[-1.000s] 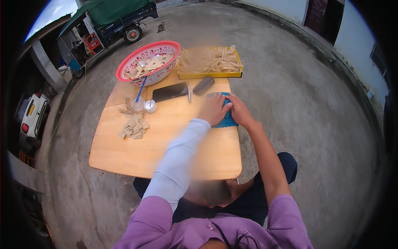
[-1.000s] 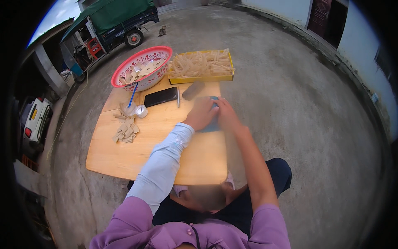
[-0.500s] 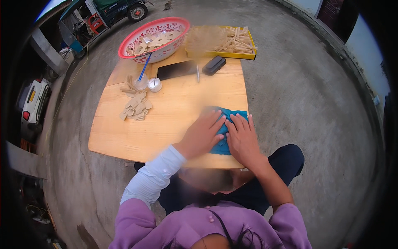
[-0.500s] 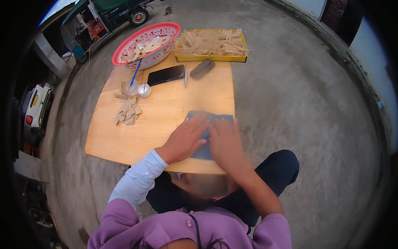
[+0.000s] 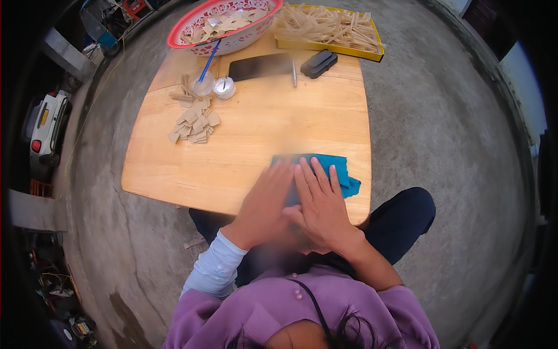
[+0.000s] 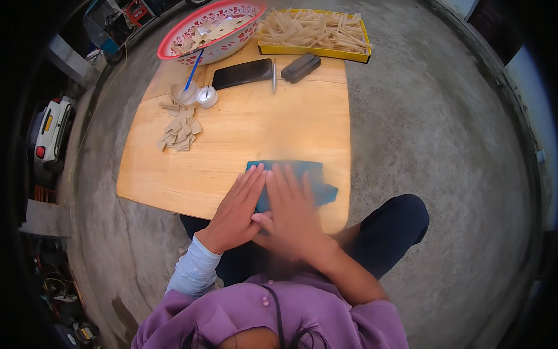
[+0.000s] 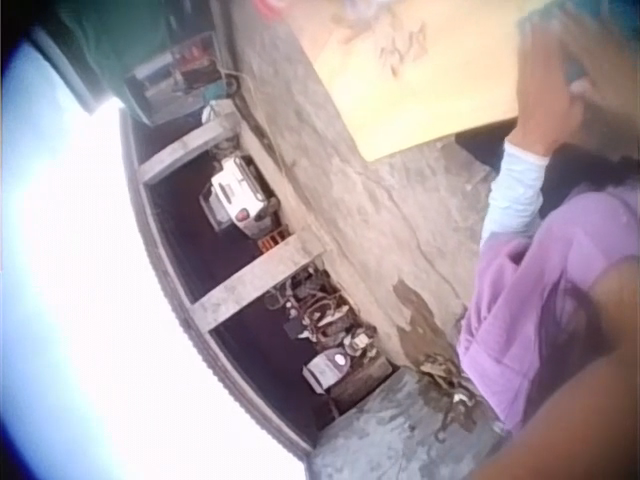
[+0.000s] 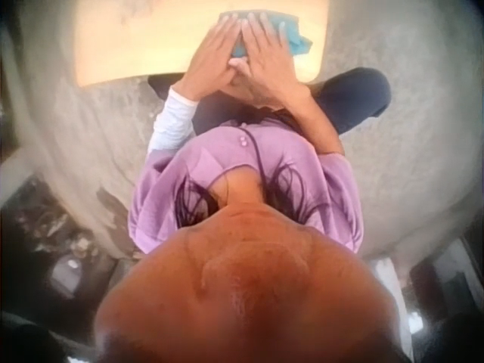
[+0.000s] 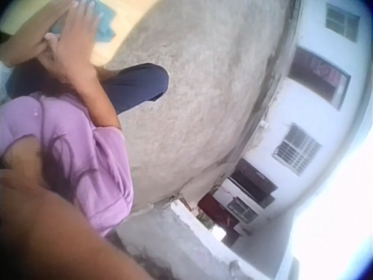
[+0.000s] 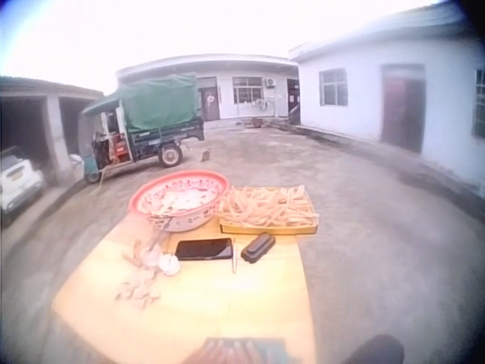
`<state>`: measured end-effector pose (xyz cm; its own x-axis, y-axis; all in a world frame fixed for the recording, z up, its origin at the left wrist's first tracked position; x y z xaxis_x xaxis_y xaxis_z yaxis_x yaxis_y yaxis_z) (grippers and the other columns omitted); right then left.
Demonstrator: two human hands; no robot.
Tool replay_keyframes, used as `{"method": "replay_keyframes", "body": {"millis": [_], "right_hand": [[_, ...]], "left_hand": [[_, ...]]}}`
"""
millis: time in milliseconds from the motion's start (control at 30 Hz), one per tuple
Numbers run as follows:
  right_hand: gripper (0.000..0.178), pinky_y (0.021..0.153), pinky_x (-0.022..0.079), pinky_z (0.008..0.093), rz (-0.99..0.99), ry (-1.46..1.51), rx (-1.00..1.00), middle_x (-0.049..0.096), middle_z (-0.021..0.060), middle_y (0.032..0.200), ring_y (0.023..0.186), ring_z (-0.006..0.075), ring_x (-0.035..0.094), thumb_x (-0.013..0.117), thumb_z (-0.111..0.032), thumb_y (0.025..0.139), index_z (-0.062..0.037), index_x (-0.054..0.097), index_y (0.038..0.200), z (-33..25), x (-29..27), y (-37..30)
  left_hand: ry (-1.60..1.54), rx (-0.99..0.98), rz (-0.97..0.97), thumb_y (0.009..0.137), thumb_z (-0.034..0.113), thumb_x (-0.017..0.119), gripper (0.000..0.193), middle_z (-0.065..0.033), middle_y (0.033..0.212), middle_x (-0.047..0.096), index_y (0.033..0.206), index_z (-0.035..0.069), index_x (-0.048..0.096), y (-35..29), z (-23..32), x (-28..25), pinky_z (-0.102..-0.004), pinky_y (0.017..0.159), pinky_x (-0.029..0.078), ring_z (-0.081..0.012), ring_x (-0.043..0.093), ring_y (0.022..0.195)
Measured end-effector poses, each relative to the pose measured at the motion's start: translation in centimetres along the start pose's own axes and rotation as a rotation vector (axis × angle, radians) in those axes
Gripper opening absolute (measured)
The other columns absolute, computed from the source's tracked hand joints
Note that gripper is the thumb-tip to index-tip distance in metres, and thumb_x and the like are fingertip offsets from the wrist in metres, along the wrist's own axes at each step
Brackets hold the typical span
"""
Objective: Wiping a blue object or cloth against a wooden table surface near containers of wooden slats.
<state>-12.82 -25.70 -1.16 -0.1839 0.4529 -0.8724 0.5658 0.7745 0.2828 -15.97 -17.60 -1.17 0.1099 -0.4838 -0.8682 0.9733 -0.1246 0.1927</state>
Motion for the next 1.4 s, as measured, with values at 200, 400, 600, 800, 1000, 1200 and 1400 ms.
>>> {"method": "replay_keyframes", "body": {"millis": [200,400,600,800,1000,1200,1400], "right_hand": [[0.073,0.114,0.011,0.0579,-0.115,-0.154,-0.023,0.028,0.0210,0.151,0.142,0.0403,0.021,0.049,-0.048,0.093,0.0017,0.034,0.143,3.2,0.0,3.1],[0.068,0.112,0.016,0.0595,0.030,-0.173,-0.096,0.041,0.0184,0.143,0.138,0.0371,0.029,0.052,-0.048,0.091,-0.0011,0.041,0.140,5.8,0.4,6.9],[0.066,0.111,0.018,0.0591,0.059,-0.144,-0.115,0.041,0.0190,0.142,0.136,0.0367,0.031,0.051,-0.046,0.092,-0.0007,0.042,0.139,4.5,0.6,6.7],[0.075,0.111,0.017,0.0598,-0.059,-0.149,-0.164,0.034,0.0262,0.146,0.139,0.0405,0.028,0.056,-0.045,0.090,0.0096,0.038,0.138,-0.1,0.8,1.6],[0.070,0.112,0.016,0.0594,-0.178,0.015,-0.137,0.033,0.0254,0.146,0.139,0.0420,0.026,0.056,-0.035,0.088,0.0051,0.035,0.142,-2.6,-1.3,0.1],[0.059,0.114,0.012,0.0580,-0.079,0.021,-0.160,0.036,0.0164,0.147,0.141,0.0345,0.026,0.051,-0.029,0.091,-0.0065,0.038,0.143,1.8,0.7,3.0],[0.050,0.109,0.023,0.0539,0.075,-0.049,-0.185,0.048,0.0135,0.136,0.130,0.0303,0.040,0.055,-0.030,0.088,-0.0073,0.050,0.132,4.7,-0.3,9.3]], "left_hand": [[0.110,-0.017,-0.034,0.090,0.020,0.054,0.065,-0.0253,0.149,0.031,0.144,-0.003,0.029,3.0,-1.8,0.1,-0.0510,0.114,0.022,-0.0399,0.027,0.140],[0.105,-0.010,0.089,0.093,0.020,0.050,0.059,-0.0230,0.150,0.030,0.144,-0.001,0.030,6.1,-4.0,0.2,-0.0558,0.113,0.020,-0.0383,0.026,0.141],[0.164,-0.089,0.053,0.094,0.020,0.050,0.055,-0.0190,0.151,0.032,0.143,0.001,0.034,5.4,-5.0,-0.1,-0.0579,0.113,0.018,-0.0353,0.028,0.141],[0.191,-0.098,-0.043,0.094,0.024,0.053,0.055,-0.0179,0.148,0.037,0.141,0.002,0.038,-0.4,-1.7,-0.7,-0.0529,0.113,0.023,-0.0350,0.034,0.138],[-0.097,-0.012,0.019,0.096,0.028,0.051,0.054,-0.0206,0.145,0.039,0.139,-0.001,0.039,-0.3,1.4,-1.5,-0.0481,0.114,0.024,-0.0386,0.033,0.137],[-0.044,0.095,0.142,0.093,0.025,0.056,0.061,-0.0250,0.142,0.041,0.141,-0.005,0.035,3.0,0.3,-0.5,-0.0436,0.110,0.030,-0.0387,0.037,0.133],[0.084,0.270,0.149,0.092,0.022,0.053,0.041,-0.0227,0.141,0.043,0.126,-0.001,0.050,10.0,-4.3,-0.6,-0.0412,0.108,0.035,-0.0367,0.038,0.134]]}}
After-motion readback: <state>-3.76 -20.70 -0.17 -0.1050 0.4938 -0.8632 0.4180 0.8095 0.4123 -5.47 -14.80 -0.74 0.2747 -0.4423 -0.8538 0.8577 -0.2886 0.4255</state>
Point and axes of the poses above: each hand's wrist, its own y-axis towards the middle knuckle, its own x-axis out of the palm, z = x × y, the point moved 9 cm from there along y, towards the middle knuckle
